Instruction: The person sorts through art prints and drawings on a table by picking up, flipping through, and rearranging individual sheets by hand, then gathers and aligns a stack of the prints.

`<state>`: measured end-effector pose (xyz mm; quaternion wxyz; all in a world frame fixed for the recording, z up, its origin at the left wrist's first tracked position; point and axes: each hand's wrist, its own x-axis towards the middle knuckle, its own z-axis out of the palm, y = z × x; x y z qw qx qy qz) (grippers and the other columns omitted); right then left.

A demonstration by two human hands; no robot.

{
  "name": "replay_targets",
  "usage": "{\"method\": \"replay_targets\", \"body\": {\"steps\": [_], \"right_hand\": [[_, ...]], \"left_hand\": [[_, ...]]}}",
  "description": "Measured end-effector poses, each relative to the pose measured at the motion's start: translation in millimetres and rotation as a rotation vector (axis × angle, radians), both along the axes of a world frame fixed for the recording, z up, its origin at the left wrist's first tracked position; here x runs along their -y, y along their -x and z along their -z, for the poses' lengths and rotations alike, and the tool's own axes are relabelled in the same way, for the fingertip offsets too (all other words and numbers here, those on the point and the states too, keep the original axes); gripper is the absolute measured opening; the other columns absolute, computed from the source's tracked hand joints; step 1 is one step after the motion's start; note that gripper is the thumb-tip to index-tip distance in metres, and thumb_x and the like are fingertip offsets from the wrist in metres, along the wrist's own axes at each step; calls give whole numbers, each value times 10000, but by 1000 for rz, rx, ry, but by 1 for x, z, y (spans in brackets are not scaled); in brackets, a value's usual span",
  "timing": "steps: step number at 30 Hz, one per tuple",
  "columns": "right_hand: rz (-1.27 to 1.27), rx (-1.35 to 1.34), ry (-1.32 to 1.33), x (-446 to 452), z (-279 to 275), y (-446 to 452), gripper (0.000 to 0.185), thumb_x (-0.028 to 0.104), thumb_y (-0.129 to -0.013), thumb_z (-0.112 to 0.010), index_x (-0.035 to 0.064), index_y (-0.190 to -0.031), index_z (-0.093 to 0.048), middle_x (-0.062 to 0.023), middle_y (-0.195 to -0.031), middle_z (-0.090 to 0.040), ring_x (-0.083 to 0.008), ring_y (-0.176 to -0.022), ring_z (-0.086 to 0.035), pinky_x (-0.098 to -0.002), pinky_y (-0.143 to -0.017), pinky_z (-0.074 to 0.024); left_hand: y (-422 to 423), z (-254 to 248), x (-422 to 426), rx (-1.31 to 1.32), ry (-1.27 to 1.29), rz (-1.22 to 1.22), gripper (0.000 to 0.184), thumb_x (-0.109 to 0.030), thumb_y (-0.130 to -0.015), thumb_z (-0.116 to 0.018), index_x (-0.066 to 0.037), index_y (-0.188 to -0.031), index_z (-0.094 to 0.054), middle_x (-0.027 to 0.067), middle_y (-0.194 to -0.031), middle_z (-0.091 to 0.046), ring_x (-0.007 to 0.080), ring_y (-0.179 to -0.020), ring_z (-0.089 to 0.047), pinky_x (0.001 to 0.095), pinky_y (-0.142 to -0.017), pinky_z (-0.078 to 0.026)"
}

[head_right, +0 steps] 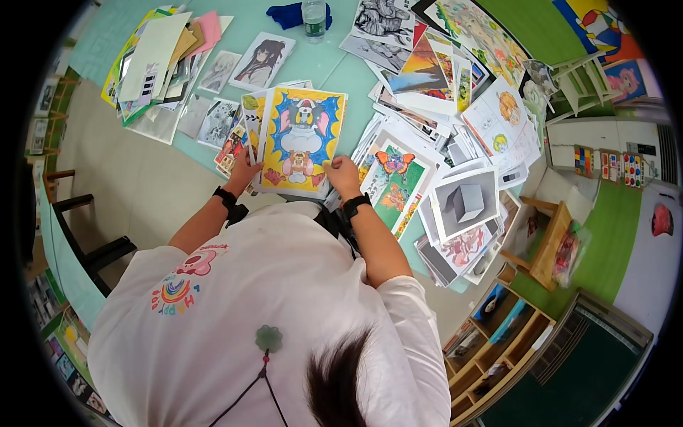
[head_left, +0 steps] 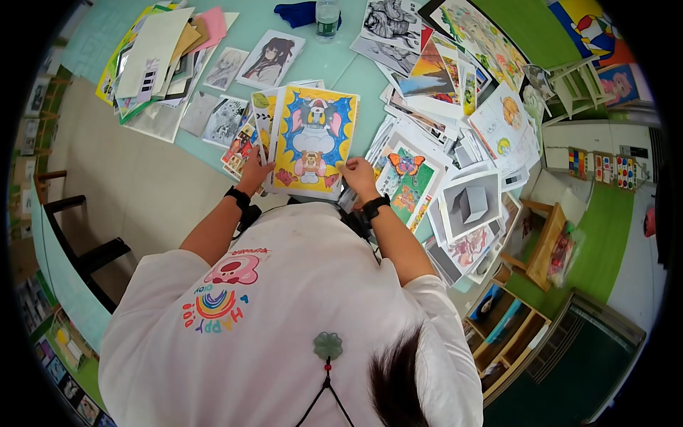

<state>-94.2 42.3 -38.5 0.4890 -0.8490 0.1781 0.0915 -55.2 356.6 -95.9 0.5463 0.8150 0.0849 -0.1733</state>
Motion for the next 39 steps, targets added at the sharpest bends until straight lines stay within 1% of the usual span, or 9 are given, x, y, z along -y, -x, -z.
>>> {"method": "replay_targets", "body": {"steps": [8,14,16,23,26,29,32,37,39], "right_hand": [[-9,37,163,-2,-23,-2,217,127,-735,-623,-27,-883,-583,-208,-791,-625,-357,-740,-619,-393,-673,-491],[-14,63,358,55,-90,5,251,166,-798,-595,-2,-983,-568,-201,-790,-635,-328,-722,-632,-386,-648,-494],[61,19,219,92,-116,11,255,111,-688,-653,-17,-899,-587,-209,-776,-633,-348,-733,-634,-413,-619,-491],[-9,-125,691,203,-163,59,218,80,-667,-587,-15,-861,-618,-193,-751,-632,-357,-688,-607,-379,-628,-479],[123,-103,663,223,-145,77,195,72,-676,-591,-22,-846,-615,-174,-724,-635,-313,-668,-621,-360,-608,-478],[361,-137,211,257,-54,112,167,31,-651,-627,-43,-799,-606,-127,-686,-632,-206,-596,-613,-322,-522,-469],[416,-309,59,226,-52,133,240,8,-620,-661,-55,-841,-589,-117,-723,-626,-166,-604,-602,-299,-480,-474],[528,-395,-116,178,-18,168,549,14,-603,-707,-99,-1086,-472,-150,-883,-602,-226,-654,-627,-331,-547,-539],[547,-367,-94,167,-6,174,560,25,-604,-715,-92,-1087,-456,-151,-874,-597,-226,-652,-628,-329,-535,-537]], "left_hand": [[0,-21,10,43,-101,29,682,-94,-720,-722,21,-1266,-331,161,-991,-612,225,-873,-618,332,-738,-493],[-4,-44,19,-17,23,-26,606,-45,-720,-707,5,-1221,-370,146,-990,-613,225,-869,-616,322,-750,-498],[-6,-20,10,-13,51,-62,581,-28,-723,-697,1,-1209,-381,142,-991,-614,220,-864,-615,317,-746,-499],[-8,-28,10,-53,-2,-27,553,-4,-727,-677,0,-1204,-397,141,-967,-622,211,-838,-623,320,-694,-503],[-9,-4,5,-62,67,-27,546,0,-735,-667,7,-1205,-390,140,-955,-626,209,-819,-627,316,-690,-504],[-9,-4,7,-36,108,-28,529,3,-746,-653,12,-1200,-381,138,-934,-632,207,-798,-630,319,-665,-507],[-9,-10,8,-47,92,-31,507,9,-748,-645,3,-1184,-386,136,-921,-632,201,-792,-630,315,-652,-508],[-8,1,7,23,100,-31,504,9,-742,-647,-17,-1177,-392,126,-883,-633,192,-727,-631,305,-573,-504],[-10,-8,9,-90,35,-29,510,27,-757,-630,-6,-1200,-377,127,-942,-621,194,-808,-617,311,-679,-500]]}}
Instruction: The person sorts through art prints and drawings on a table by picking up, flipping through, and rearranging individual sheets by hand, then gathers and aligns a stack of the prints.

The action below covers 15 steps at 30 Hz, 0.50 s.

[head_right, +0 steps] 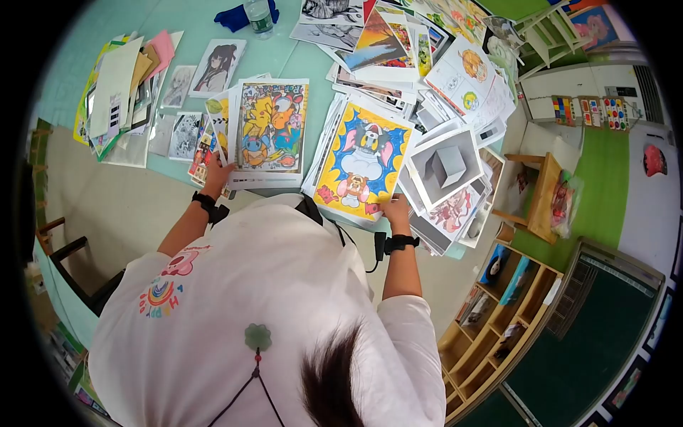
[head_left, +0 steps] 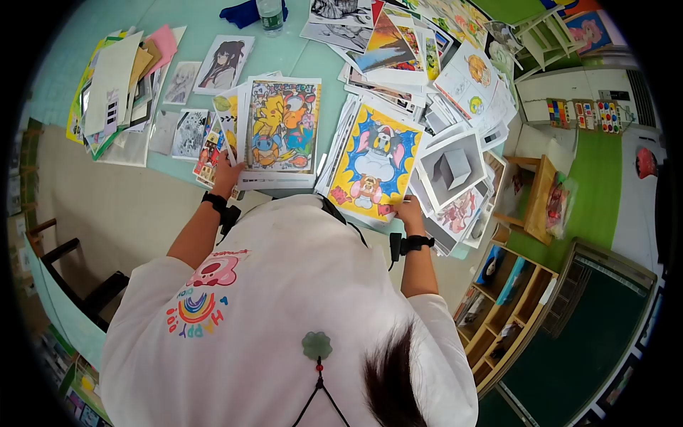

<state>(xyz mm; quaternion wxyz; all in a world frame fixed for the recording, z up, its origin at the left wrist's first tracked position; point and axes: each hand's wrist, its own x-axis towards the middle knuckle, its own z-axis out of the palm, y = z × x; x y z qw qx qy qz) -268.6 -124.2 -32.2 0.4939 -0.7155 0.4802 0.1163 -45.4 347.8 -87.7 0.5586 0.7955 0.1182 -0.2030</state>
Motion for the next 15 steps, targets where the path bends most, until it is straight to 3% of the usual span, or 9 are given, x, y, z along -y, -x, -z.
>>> {"method": "replay_targets", "body": {"steps": [1,8,12,14,15], "right_hand": [[-23,2,41,-3,6,2,564,35,-605,-721,-86,-1084,-450,-151,-867,-594,-226,-651,-628,-329,-530,-537],[-150,-58,255,-14,-12,-6,579,104,-612,-761,-61,-1065,-442,-135,-761,-583,-208,-633,-633,-314,-510,-521],[-321,26,452,-11,-25,-7,420,104,-602,-746,-17,-952,-547,-153,-770,-615,-299,-637,-631,-359,-572,-511],[-526,63,613,3,-53,-16,321,90,-596,-724,8,-880,-598,-165,-793,-634,-355,-650,-620,-383,-619,-502],[-510,-42,713,2,-85,-26,205,43,-598,-670,28,-800,-637,-178,-794,-643,-398,-692,-583,-417,-659,-477]], "left_hand": [[-1,-8,4,-56,-31,3,513,36,-765,-622,0,-1211,-370,128,-971,-614,196,-848,-610,314,-732,-499],[-1,-11,9,-24,-100,51,499,7,-776,-626,-7,-1207,-374,126,-957,-619,196,-842,-614,321,-722,-501],[0,-6,8,-15,-124,48,491,1,-780,-626,-13,-1206,-382,120,-957,-622,192,-844,-615,318,-716,-502],[1,-12,10,-28,-66,25,494,0,-782,-625,-18,-1212,-382,117,-957,-624,190,-841,-615,316,-712,-502],[2,-15,12,-35,-29,17,496,0,-783,-623,-20,-1216,-381,115,-956,-625,190,-839,-615,315,-710,-502]]}}
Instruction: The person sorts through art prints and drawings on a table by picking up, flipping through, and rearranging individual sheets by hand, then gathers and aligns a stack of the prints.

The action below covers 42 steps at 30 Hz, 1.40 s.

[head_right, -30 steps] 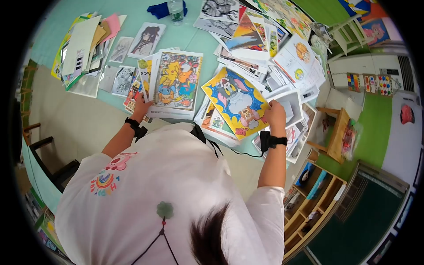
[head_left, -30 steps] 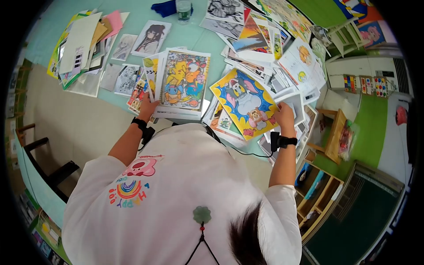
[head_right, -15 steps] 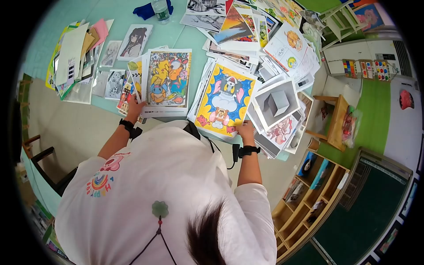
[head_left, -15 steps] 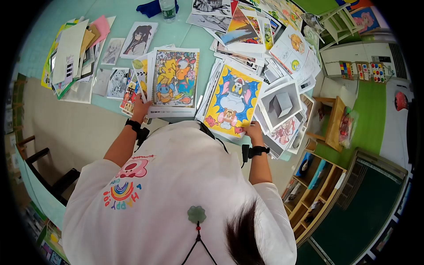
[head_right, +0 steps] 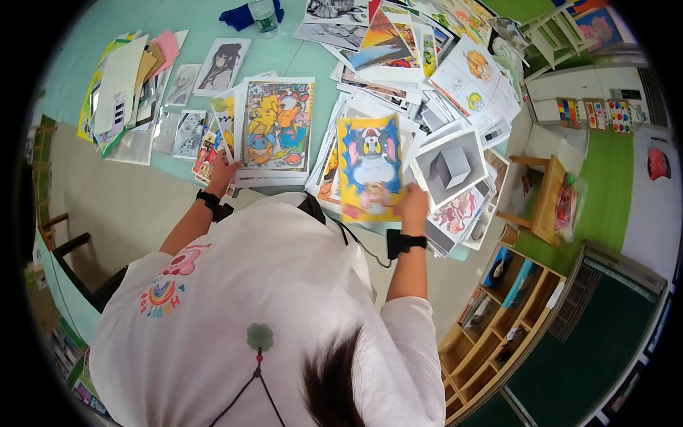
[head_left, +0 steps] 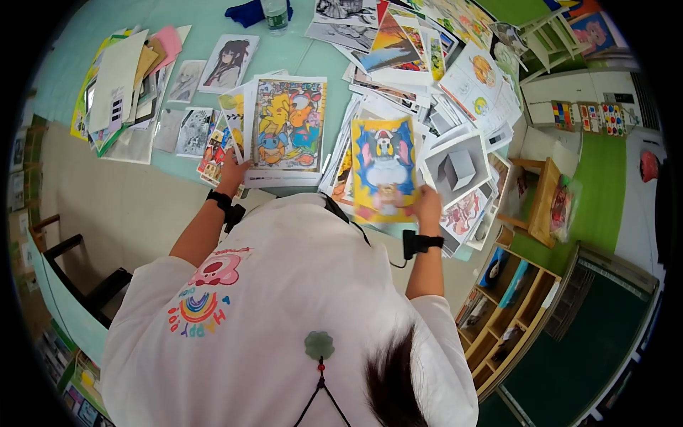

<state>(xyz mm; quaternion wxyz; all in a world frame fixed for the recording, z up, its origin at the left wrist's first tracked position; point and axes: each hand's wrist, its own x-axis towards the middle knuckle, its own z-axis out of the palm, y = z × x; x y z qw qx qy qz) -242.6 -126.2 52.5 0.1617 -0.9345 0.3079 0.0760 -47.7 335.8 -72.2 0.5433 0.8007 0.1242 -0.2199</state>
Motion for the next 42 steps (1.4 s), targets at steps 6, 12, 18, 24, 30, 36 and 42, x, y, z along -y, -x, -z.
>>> {"method": "replay_targets", "body": {"steps": [6,12,18,24,30,36,42], "right_hand": [[-120,309,500,15,-81,-51,116,38,-653,-570,28,-729,-657,-137,-825,-623,-322,-803,-550,-395,-726,-440],[-449,358,276,-30,-29,-99,257,-35,-670,-534,7,-914,-602,-155,-971,-581,-332,-912,-548,-396,-799,-446],[-484,363,-152,-83,13,-118,467,-39,-728,-540,45,-1185,-494,-205,-1229,-449,-371,-1022,-521,-383,-826,-457],[-352,603,-276,-59,0,-95,603,14,-779,-547,73,-1342,-340,-225,-1437,-214,-371,-1121,-497,-422,-883,-434],[158,84,-182,5,42,-14,569,332,-637,-763,-31,-1021,-552,-214,-965,-589,-363,-888,-583,-399,-766,-477],[178,-227,-193,-12,64,31,697,425,-587,-791,-23,-1056,-535,-194,-984,-629,-329,-928,-607,-396,-801,-472],[99,-175,-151,-17,64,41,557,398,-683,-725,-32,-985,-542,-208,-883,-643,-360,-855,-620,-415,-720,-493]], "left_hand": [[2,-13,2,-41,-42,0,497,5,-787,-611,-26,-1223,-374,109,-940,-632,191,-813,-619,309,-666,-509],[3,7,-4,3,38,-44,545,-7,-759,-634,-41,-1235,-371,98,-874,-628,189,-713,-620,312,-522,-497],[4,-13,3,-56,-55,4,519,20,-778,-616,-36,-1234,-375,98,-894,-626,177,-759,-618,307,-608,-508],[7,-5,-2,-4,57,-26,547,30,-769,-614,-16,-1250,-356,116,-943,-621,188,-813,-619,307,-633,-516],[5,13,-8,24,59,-1,561,35,-764,-606,-5,-1256,-338,143,-987,-618,212,-810,-626,315,-571,-526],[-1,14,-7,10,65,18,546,19,-758,-621,-19,-1237,-362,125,-933,-633,201,-742,-630,309,-531,-512],[-5,2,0,-36,-14,44,523,54,-765,-612,-13,-1226,-374,138,-1013,-622,208,-908,-611,320,-757,-505]]}}
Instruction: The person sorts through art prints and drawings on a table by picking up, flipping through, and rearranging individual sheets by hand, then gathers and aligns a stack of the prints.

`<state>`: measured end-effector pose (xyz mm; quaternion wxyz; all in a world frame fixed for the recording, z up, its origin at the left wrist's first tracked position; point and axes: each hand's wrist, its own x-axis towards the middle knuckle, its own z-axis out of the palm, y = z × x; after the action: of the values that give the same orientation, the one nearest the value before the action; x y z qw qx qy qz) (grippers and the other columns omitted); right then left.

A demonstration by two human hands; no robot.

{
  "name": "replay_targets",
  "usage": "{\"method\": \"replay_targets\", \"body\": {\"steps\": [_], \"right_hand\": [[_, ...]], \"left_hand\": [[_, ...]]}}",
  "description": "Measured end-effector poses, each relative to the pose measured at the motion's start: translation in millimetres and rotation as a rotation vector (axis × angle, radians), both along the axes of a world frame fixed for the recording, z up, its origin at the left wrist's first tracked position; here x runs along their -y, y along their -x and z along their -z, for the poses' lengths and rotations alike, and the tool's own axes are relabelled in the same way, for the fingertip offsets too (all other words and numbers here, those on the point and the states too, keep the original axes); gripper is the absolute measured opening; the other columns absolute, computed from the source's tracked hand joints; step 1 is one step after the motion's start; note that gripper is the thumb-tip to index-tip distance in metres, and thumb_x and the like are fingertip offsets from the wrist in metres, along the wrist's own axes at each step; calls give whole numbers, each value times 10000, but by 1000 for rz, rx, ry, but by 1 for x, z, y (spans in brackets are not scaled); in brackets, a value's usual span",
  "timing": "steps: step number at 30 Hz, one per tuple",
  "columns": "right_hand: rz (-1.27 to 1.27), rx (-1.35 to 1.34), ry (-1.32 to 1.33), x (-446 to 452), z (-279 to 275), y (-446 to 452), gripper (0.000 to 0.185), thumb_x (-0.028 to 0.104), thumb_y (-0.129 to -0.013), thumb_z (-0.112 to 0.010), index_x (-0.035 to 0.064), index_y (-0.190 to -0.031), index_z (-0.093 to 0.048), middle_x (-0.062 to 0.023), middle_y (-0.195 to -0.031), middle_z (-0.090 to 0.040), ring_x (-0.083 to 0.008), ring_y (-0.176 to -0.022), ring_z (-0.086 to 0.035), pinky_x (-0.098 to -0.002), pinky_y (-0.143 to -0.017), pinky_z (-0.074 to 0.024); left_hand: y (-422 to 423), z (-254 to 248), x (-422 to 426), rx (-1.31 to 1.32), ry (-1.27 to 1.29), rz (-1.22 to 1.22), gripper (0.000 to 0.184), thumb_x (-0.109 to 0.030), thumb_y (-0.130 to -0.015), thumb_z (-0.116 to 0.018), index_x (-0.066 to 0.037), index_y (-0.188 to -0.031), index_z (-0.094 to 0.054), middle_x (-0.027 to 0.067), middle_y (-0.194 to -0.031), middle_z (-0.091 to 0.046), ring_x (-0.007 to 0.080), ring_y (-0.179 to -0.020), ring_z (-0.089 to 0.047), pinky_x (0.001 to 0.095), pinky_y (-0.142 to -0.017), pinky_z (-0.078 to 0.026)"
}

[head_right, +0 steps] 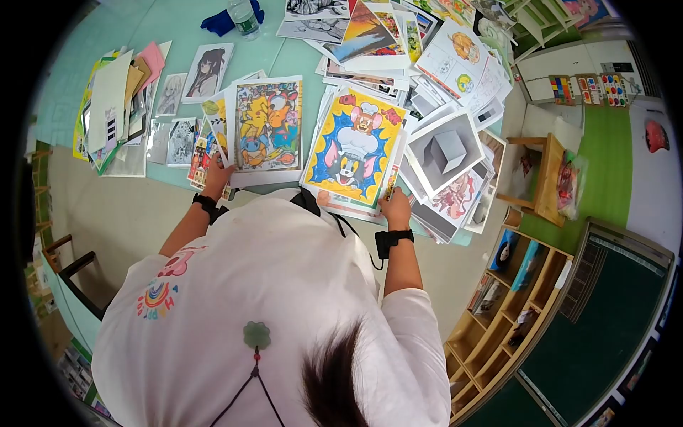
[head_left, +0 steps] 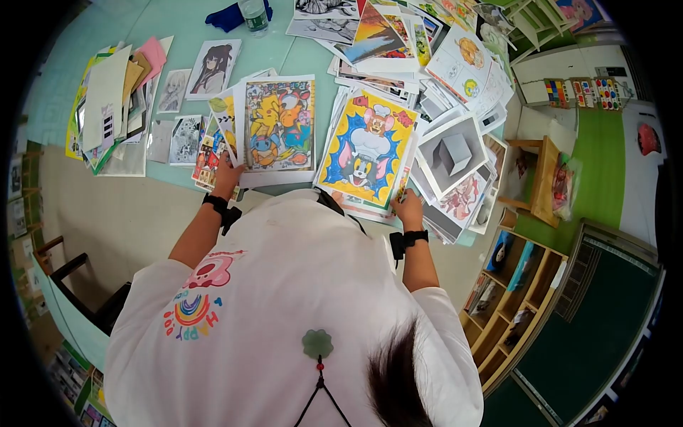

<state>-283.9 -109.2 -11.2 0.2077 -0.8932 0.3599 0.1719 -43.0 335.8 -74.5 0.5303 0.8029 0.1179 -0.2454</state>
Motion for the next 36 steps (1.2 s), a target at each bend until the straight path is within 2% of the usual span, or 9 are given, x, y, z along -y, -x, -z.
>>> {"method": "replay_targets", "body": {"steps": [3,8,12,14,17,22,27,31,36], "right_hand": [[124,-6,-36,-19,-28,-22,604,469,-684,-706,-38,-963,-532,-233,-889,-630,-377,-888,-607,-419,-753,-480],[124,-72,-35,-36,-27,-42,726,517,-675,-701,-63,-1036,-453,-253,-927,-622,-379,-872,-616,-410,-752,-490],[196,-106,-287,-18,-6,-41,780,402,-596,-807,-57,-1076,-399,-239,-918,-619,-352,-865,-625,-396,-731,-504],[83,-89,-105,-15,-2,-41,769,302,-585,-827,-51,-1103,-381,-221,-869,-611,-321,-850,-627,-386,-718,-509],[-114,63,136,-36,-59,-72,631,234,-645,-789,-36,-1097,-441,-194,-897,-589,-286,-829,-621,-354,-717,-511],[-302,448,-464,-76,-36,-135,493,174,-748,-709,-10,-1147,-486,-165,-964,-589,-232,-822,-615,-315,-714,-505],[22,230,-917,-125,-35,-186,497,235,-773,-708,-77,-1083,-476,-145,-858,-595,-186,-702,-603,-286,-591,-504],[35,60,-760,-132,-17,-206,542,344,-746,-729,-83,-991,-501,-64,-631,-541,-128,-513,-525,-270,-455,-449],[-137,326,-722,-131,15,-204,377,289,-784,-683,-52,-895,-565,-72,-658,-584,-131,-521,-549,-250,-464,-442]], "left_hand": [[2,0,0,-5,19,-6,523,53,-766,-610,-12,-1227,-372,137,-1013,-623,203,-902,-610,316,-739,-506],[1,-10,2,-35,-11,45,527,43,-766,-611,-32,-1230,-373,110,-952,-631,164,-753,-618,277,-512,-493],[7,-19,3,-2,-6,34,547,14,-745,-629,-45,-1223,-372,97,-922,-641,172,-694,-622,275,-441,-468],[7,-21,5,-2,54,12,551,28,-747,-621,-46,-1229,-365,101,-943,-635,177,-707,-624,277,-441,-472],[9,-16,6,70,114,-42,519,19,-779,-617,-14,-1225,-354,126,-984,-621,189,-821,-616,290,-622,-506],[9,-54,24,15,142,-71,477,-34,-827,-602,7,-1226,-344,141,-1038,-587,195,-907,-596,304,-755,-503],[3,-63,34,-46,292,-105,365,-43,-853,-571,6,-1176,-411,121,-1035,-582,184,-895,-586,305,-743,-504],[-4,-62,25,-26,352,-169,328,-45,-867,-545,-11,-1180,-450,97,-1049,-585,175,-880,-585,309,-745,-507],[-1,-49,8,68,473,-181,327,-35,-872,-539,-21,-1192,-469,76,-1061,-594,155,-901,-575,295,-784,-483]]}}
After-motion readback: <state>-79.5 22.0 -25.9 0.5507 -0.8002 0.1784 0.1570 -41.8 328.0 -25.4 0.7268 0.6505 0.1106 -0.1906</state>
